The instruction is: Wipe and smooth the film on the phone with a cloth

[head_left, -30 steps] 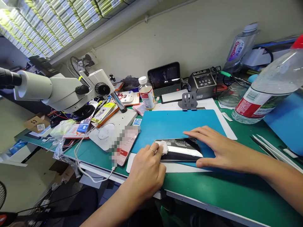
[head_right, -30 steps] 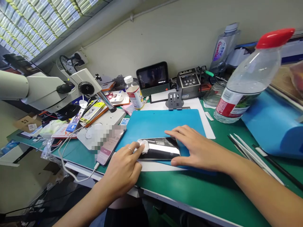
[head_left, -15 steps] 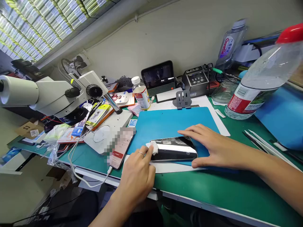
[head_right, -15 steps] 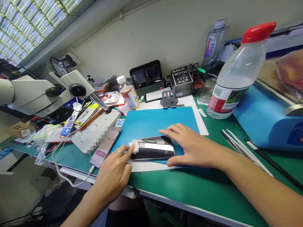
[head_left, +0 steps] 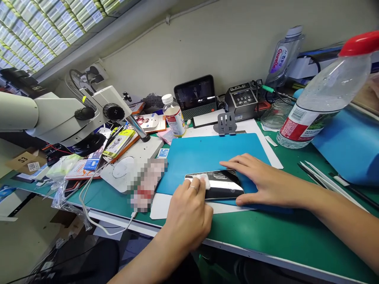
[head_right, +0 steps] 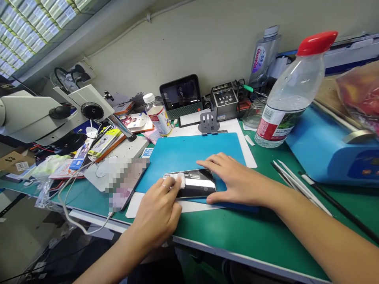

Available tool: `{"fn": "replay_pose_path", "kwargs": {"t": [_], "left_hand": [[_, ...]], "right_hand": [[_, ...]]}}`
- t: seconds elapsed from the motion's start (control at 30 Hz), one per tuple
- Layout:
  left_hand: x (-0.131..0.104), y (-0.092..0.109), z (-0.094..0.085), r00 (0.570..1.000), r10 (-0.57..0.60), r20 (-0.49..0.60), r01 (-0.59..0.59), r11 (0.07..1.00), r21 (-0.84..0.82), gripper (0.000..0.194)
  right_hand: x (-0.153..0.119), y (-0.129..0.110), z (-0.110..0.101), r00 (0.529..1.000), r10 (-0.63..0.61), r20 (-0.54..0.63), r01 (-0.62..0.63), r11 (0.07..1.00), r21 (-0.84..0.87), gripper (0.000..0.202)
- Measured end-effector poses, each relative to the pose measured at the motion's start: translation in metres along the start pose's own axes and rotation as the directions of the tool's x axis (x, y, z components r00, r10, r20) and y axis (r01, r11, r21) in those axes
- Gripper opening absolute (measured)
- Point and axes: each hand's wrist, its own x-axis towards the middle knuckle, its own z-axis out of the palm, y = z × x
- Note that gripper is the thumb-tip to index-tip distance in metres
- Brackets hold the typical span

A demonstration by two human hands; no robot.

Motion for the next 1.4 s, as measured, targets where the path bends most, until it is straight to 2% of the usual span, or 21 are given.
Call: {"fn": "replay_pose_path", "kwargs": {"t": [0.1,0.17,0.23,0.37,0.43,0.57,0.67,0.83,1.0,1.1,1.17,1.27,1.4], "left_hand": [[0.022,0.01,0.002,0.999,0.031,0.013,-0.031,0.999,-0.011,0.031],[0.029,0.015,0.002,0.999,0.049,0.021,-0.049,0.999,-0.014,0.025],[0.022,0.017,0.001,0.998,0.058,0.024,-0.057,0.998,-0.032,0.028],[-0.009,0.014,-0.001,0.996,0.083,0.045,-0.079,0.994,-0.08,0.052],[-0.011,0.012,-0.002,0.994,0.087,0.063,-0.081,0.993,-0.084,0.055],[0.015,0.018,-0.003,0.993,0.103,0.055,-0.1,0.994,-0.054,0.033],[0.022,0.02,-0.005,0.978,0.204,0.05,-0.203,0.979,-0.032,0.025],[0.006,0.003,-0.009,0.941,0.328,0.08,-0.326,0.944,-0.043,0.031],[0.033,-0.009,-0.011,0.844,0.52,0.133,-0.515,0.854,-0.072,0.035],[0.044,-0.014,-0.013,0.799,0.578,0.165,-0.575,0.815,-0.072,0.034],[0.041,-0.021,-0.016,0.796,0.582,0.165,-0.579,0.812,-0.071,0.04],[0.03,-0.033,-0.019,0.82,0.55,0.155,-0.545,0.835,-0.08,0.051],[0.031,-0.029,-0.018,0.827,0.539,0.161,-0.533,0.842,-0.082,0.051]], "right_hand": [[0.002,0.0,0.0,1.0,-0.01,-0.012,0.01,1.0,0.006,0.097],[0.002,-0.002,0.0,0.999,-0.022,-0.023,0.023,1.0,0.012,0.095],[0.001,-0.003,-0.001,0.999,-0.022,-0.029,0.023,1.0,0.014,0.095],[-0.001,-0.006,-0.003,1.0,-0.004,-0.022,0.004,1.0,0.012,0.099],[-0.001,-0.007,-0.003,1.0,0.002,-0.018,-0.001,1.0,0.017,0.099],[-0.002,-0.006,-0.004,1.0,-0.002,-0.01,0.002,0.999,0.034,0.099],[-0.003,-0.005,-0.006,1.0,-0.01,0.0,0.01,0.997,0.071,0.098],[-0.004,-0.001,-0.008,1.0,-0.017,-0.014,0.019,0.98,0.2,0.096],[-0.004,0.001,-0.009,0.999,-0.033,-0.036,0.041,0.968,0.248,0.106],[-0.004,0.0,-0.009,0.998,-0.022,-0.055,0.035,0.966,0.258,0.108],[-0.005,-0.001,-0.009,0.998,-0.01,-0.059,0.025,0.967,0.253,0.108],[-0.005,-0.002,-0.009,0.998,-0.006,-0.056,0.02,0.968,0.252,0.106],[-0.005,-0.001,-0.009,0.998,-0.015,-0.054,0.028,0.967,0.254,0.109]]}}
